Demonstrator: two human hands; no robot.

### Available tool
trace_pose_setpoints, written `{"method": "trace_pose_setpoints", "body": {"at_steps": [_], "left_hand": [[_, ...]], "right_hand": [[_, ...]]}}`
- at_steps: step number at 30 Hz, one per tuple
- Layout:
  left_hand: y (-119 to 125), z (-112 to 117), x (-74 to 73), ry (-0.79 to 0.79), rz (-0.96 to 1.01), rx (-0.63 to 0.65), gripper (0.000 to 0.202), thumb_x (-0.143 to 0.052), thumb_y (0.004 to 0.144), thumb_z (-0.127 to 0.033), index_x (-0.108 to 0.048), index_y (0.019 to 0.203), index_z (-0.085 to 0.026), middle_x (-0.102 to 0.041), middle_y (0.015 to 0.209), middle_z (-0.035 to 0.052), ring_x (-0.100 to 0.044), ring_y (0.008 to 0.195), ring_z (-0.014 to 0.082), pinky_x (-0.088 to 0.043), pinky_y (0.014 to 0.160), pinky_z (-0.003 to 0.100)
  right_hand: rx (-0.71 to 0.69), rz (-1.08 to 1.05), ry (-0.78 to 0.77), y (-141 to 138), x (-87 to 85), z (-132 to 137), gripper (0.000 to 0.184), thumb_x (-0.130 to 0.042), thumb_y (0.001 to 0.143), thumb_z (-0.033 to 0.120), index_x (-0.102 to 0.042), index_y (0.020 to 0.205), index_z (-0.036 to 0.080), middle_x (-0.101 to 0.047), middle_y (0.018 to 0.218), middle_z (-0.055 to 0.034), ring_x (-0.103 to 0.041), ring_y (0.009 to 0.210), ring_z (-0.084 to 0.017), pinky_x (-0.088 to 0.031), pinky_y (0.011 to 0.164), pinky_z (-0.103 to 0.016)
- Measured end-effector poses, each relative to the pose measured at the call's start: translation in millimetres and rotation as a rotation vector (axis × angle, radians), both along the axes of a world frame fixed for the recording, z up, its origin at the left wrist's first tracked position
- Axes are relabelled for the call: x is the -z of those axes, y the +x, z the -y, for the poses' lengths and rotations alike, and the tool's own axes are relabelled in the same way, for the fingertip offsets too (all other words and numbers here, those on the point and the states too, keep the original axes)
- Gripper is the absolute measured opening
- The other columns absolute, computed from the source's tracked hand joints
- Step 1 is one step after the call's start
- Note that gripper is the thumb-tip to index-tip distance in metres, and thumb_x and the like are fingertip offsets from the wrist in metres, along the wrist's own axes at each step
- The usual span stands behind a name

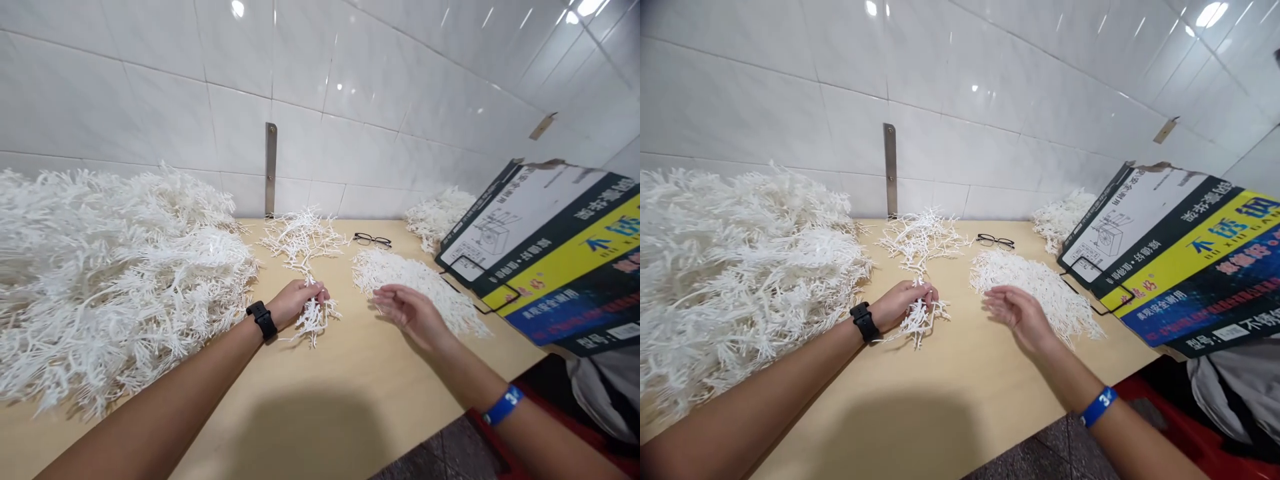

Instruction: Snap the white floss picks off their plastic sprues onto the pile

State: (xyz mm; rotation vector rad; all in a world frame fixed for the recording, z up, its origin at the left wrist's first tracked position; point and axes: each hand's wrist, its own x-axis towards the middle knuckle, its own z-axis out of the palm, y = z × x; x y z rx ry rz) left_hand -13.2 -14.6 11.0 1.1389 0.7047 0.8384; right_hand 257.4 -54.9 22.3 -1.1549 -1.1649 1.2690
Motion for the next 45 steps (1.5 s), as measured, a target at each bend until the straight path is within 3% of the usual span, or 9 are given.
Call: {"method": "trace_pose_setpoints", "body": {"at_steps": [4, 8, 13, 16, 20, 30, 36, 42, 45], "left_hand": [[0.7, 0.1, 0.3, -0.004, 0.011, -0.007, 0.04, -0.066, 0.072, -0.047, -0.056, 0.06, -0.01, -0.059, 0.078, 0.0051, -0.048, 0.052, 0.0074, -0.037, 0.048, 0.023], [1.1, -0.5, -0.8, -0.014, -0.001, 0.001, 0.043, -0.065, 0.072, -0.05, -0.055, 0.06, -0.01, -0.059, 0.076, 0.005, -0.048, 0.05, 0.0077, -0.036, 0.047, 0.023], [2.5, -0.8, -0.7, 0.008, -0.022, -0.03, 0.044, -0.064, 0.072, -0.052, -0.054, 0.059, -0.011, -0.059, 0.074, 0.0048, -0.048, 0.05, 0.0079, -0.036, 0.048, 0.022], [3.2, 0.7, -0.7, 0.139, -0.123, -0.103, 0.044, -0.059, 0.077, -0.052, -0.057, 0.062, -0.012, -0.056, 0.064, 0.0026, -0.047, 0.051, 0.0091, -0.035, 0.051, 0.023], [2.4, 1.0, -1.9, 0.309, -0.208, -0.196, 0.042, -0.055, 0.08, -0.051, -0.058, 0.062, -0.013, -0.053, 0.056, 0.0003, -0.046, 0.053, 0.0103, -0.036, 0.056, 0.024], [-1.2, -5.2, -2.0, 0.184, -0.06, -0.321, 0.051, -0.053, 0.078, -0.063, -0.059, 0.071, -0.012, -0.052, 0.056, -0.0003, -0.046, 0.051, 0.0101, -0.036, 0.054, 0.024], [-3.6, -10.2, 1.1, 0.108, 0.028, -0.316, 0.056, -0.046, 0.081, -0.066, -0.061, 0.079, -0.012, -0.053, 0.058, 0.0004, -0.047, 0.049, 0.0099, -0.036, 0.05, 0.023], [-5.0, -10.7, 1.8, 0.059, 0.152, -0.291, 0.034, -0.067, 0.075, -0.043, -0.063, 0.09, -0.012, -0.062, 0.07, 0.0034, -0.058, 0.062, 0.013, -0.045, 0.059, 0.024], [-3.9, -8.6, 0.0, 0.042, 0.226, -0.242, 0.034, -0.073, 0.071, -0.033, -0.063, 0.096, -0.013, -0.066, 0.096, 0.009, -0.062, 0.076, 0.0146, -0.049, 0.068, 0.027]], "right_hand": [[-0.224, 0.006, -0.049, -32.5, 18.7, -2.4, 0.033, -0.065, 0.08, 0.043, -0.071, 0.102, 0.02, -0.065, 0.12, -0.013, -0.059, 0.114, -0.026, -0.043, 0.101, -0.043], [-0.049, 0.094, 0.053, -36.3, 25.3, -36.4, 0.032, -0.068, 0.076, 0.046, -0.073, 0.094, 0.02, -0.064, 0.122, -0.01, -0.056, 0.116, -0.024, -0.037, 0.105, -0.041], [0.203, 0.029, 0.032, -56.1, 17.6, -60.7, 0.016, -0.066, 0.071, 0.033, -0.067, 0.077, 0.018, -0.069, 0.089, -0.0084, -0.062, 0.081, -0.019, -0.05, 0.079, -0.035], [0.042, -0.072, 0.033, -85.1, 12.3, -56.7, 0.014, -0.061, 0.076, 0.032, -0.063, 0.08, 0.018, -0.063, 0.071, -0.0043, -0.055, 0.06, -0.015, -0.045, 0.057, -0.029], [-0.179, 0.061, 0.186, -108.8, 14.3, -49.5, 0.029, -0.053, 0.085, 0.045, -0.06, 0.073, 0.019, -0.056, 0.061, -0.0014, -0.046, 0.053, -0.013, -0.037, 0.051, -0.027], [-0.352, 0.362, 0.28, -98.1, 21.5, -42.8, 0.031, -0.058, 0.085, 0.044, -0.062, 0.106, 0.022, -0.063, 0.097, -0.0045, -0.054, 0.081, -0.018, -0.042, 0.072, -0.029], [-0.398, 0.38, 0.234, -97.6, 21.1, -43.7, 0.027, -0.061, 0.083, 0.039, -0.061, 0.102, 0.02, -0.057, 0.075, -0.0004, -0.051, 0.069, -0.015, -0.04, 0.065, -0.027], [-0.352, 0.357, 0.229, -97.0, 13.6, -41.8, 0.032, -0.061, 0.082, 0.04, -0.062, 0.107, 0.02, -0.063, 0.09, -0.0047, -0.056, 0.08, -0.018, -0.043, 0.071, -0.03], [-0.416, 0.339, 0.214, -97.4, 13.4, -41.0, 0.034, -0.065, 0.08, 0.039, -0.061, 0.108, 0.02, -0.065, 0.096, -0.0052, -0.057, 0.084, -0.019, -0.044, 0.073, -0.03]]}}
